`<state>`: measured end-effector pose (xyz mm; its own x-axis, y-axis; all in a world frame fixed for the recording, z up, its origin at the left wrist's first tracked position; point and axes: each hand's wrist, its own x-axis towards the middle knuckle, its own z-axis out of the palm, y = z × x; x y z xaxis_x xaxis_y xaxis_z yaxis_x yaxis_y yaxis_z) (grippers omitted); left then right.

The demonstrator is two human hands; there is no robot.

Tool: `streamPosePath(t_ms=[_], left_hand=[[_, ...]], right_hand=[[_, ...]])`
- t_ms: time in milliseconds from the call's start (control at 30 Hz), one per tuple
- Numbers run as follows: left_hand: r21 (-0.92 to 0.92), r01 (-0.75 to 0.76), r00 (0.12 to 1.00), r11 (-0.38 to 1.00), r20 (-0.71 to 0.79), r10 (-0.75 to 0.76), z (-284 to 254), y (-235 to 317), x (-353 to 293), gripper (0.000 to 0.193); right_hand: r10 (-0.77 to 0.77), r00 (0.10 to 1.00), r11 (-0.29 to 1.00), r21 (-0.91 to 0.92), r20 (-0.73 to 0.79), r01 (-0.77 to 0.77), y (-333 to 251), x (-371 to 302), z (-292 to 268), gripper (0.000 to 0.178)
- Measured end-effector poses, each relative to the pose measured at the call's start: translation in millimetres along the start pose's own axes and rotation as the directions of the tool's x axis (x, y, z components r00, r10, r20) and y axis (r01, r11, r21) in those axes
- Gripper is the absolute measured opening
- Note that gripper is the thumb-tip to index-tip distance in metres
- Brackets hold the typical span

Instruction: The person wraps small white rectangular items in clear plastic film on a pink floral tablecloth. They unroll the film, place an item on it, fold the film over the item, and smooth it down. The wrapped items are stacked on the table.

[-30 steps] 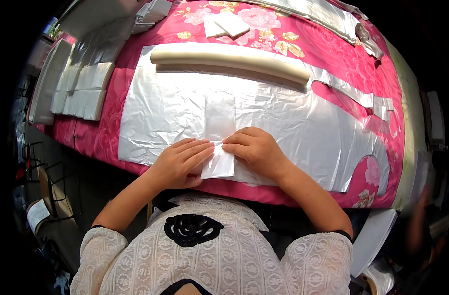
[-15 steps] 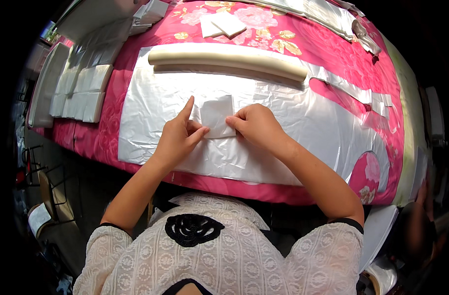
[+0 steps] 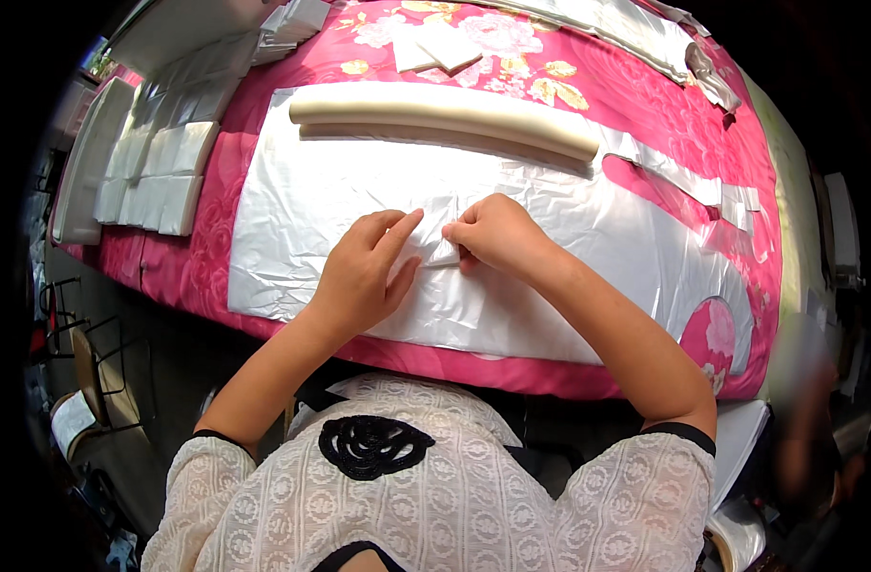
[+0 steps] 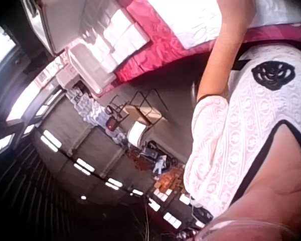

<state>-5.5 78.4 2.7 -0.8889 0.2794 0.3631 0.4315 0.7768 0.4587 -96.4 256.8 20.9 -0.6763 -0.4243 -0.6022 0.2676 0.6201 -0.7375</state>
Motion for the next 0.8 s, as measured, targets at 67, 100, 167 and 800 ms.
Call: streamPosePath(t_ms=[67,100,167,800], left_hand=[[-0.013,-0.108,0.994,0.994,-0.008,0.108,9,7,4,0.054],[0.031,-0.099,0.992,0.995,0.082,0.097,15,9,4,0.062],[0.109,-0.041,0.993,0.993,0.111,0.029,21,13,7,0.072],[0.086,0.143,0.982,0.986,0.116,-0.152,21,10,-13,0.099]], right_hand=[[-0.006,1.000,1.000,-0.006,-0.002,0.006,0,1,0,0.027],[-0.005,1.000,1.000,-0.014,-0.010,0.005,3,2,1,0.028],[-0.019,1.000,0.999,-0.036,-0.020,0.019,4,3,1,0.028],[-0.415,0.896,0.622,-0.768,-0.156,0.154,-5,-29,-7,0.023]])
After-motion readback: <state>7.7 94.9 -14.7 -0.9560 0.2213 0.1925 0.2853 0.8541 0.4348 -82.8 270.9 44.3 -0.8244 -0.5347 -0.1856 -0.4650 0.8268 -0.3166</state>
